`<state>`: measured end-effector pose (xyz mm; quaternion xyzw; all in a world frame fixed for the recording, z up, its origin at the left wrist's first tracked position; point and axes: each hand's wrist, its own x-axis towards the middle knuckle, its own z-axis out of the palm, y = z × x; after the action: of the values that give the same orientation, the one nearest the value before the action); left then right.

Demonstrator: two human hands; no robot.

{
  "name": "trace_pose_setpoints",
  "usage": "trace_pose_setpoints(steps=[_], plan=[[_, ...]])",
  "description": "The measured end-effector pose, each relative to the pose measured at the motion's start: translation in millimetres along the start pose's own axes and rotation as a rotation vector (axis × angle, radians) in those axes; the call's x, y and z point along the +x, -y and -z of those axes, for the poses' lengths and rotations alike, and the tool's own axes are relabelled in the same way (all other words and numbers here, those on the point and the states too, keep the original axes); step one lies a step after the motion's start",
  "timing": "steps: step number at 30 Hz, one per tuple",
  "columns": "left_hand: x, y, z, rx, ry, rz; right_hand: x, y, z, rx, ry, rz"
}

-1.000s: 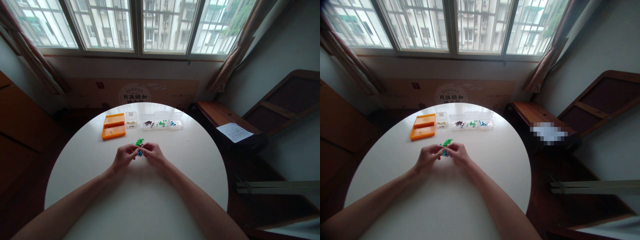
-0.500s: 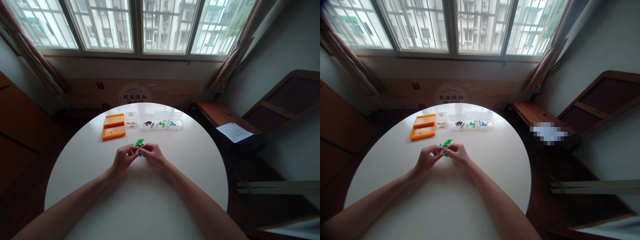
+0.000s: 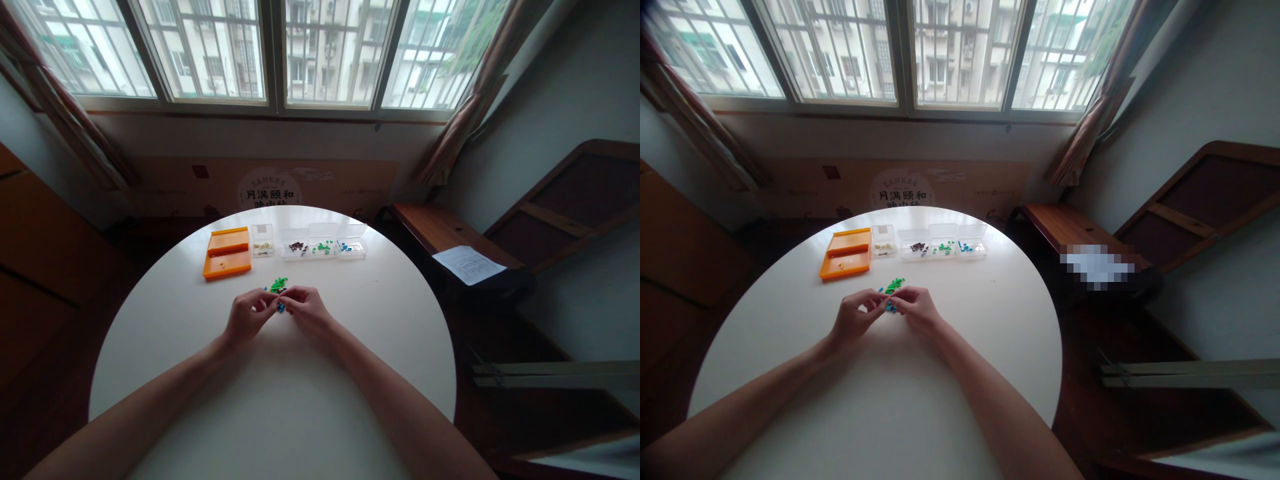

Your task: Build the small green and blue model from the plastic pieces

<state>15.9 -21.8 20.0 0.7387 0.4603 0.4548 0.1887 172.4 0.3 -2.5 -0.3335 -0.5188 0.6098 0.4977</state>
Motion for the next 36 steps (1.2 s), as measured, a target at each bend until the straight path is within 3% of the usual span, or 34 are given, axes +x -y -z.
trace_pose_setpoints(steps=[36], plan=[[0.3, 4.2, -2.0, -0.066, 0.012, -0.050, -1.4, 6.8, -0.8, 0.056, -0.004, -0.017]])
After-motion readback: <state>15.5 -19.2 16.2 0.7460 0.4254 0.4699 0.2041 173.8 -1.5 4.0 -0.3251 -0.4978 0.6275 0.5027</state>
